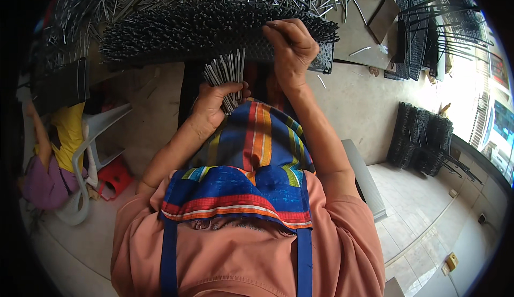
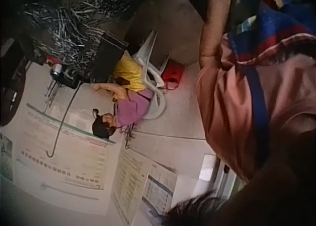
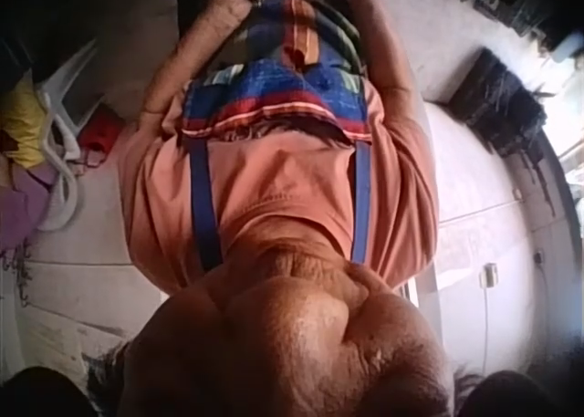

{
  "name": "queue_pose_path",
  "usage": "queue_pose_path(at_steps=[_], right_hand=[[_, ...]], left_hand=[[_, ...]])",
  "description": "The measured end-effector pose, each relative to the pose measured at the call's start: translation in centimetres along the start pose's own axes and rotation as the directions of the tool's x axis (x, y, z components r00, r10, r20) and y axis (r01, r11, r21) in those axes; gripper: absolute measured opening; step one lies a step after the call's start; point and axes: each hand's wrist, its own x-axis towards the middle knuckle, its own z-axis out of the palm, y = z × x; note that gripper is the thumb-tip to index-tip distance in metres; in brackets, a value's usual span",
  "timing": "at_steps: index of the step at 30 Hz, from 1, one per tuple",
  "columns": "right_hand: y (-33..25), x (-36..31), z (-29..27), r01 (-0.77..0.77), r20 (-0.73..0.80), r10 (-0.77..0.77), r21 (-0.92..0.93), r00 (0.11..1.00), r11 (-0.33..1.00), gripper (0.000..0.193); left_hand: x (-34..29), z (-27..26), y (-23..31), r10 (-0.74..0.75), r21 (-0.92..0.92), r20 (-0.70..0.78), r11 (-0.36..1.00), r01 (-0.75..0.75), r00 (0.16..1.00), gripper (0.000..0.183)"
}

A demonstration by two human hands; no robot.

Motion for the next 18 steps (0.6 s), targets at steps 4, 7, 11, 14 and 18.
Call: queue_pose_path(at_steps=[4, 7, 11, 14, 18], right_hand=[[0.8, 0.1, 1.0, 0.093, 0.058, -0.088, -0.089, 0.994, 0.992, 0.01], [0.8, 0.2, 1.4, 0.069, 0.03, -0.066, -0.1, 0.997, 0.993, 0.009], [1.0, -0.1, 1.7, 0.054, 0.04, -0.049, -0.137, 0.998, 0.989, 0.009], [1.1, -0.3, 2.0, 0.133, 0.138, -0.096, -0.289, 0.986, 0.948, 0.009], [0.9, -0.6, 2.5, 0.137, 0.127, -0.099, -0.335, 0.987, 0.932, 0.009]], left_hand=[[0.7, -0.6, 0.0, -0.097, -0.017, -0.019, 0.995, 0.097, 0.995, 0.024], [1.0, -0.6, -0.3, -0.087, -0.03, 0.004, 0.996, 0.087, 0.996, 0.024], [0.8, -0.3, -0.2, -0.028, 0.005, 0.0, 1.0, 0.028, 1.0, 0.015], [0.8, -0.1, -0.3, -0.029, 0.024, -0.035, 0.999, 0.03, 0.999, 0.015], [1.4, -0.7, -0.8, -0.045, -0.024, -0.005, 0.999, 0.044, 0.999, 0.024]])
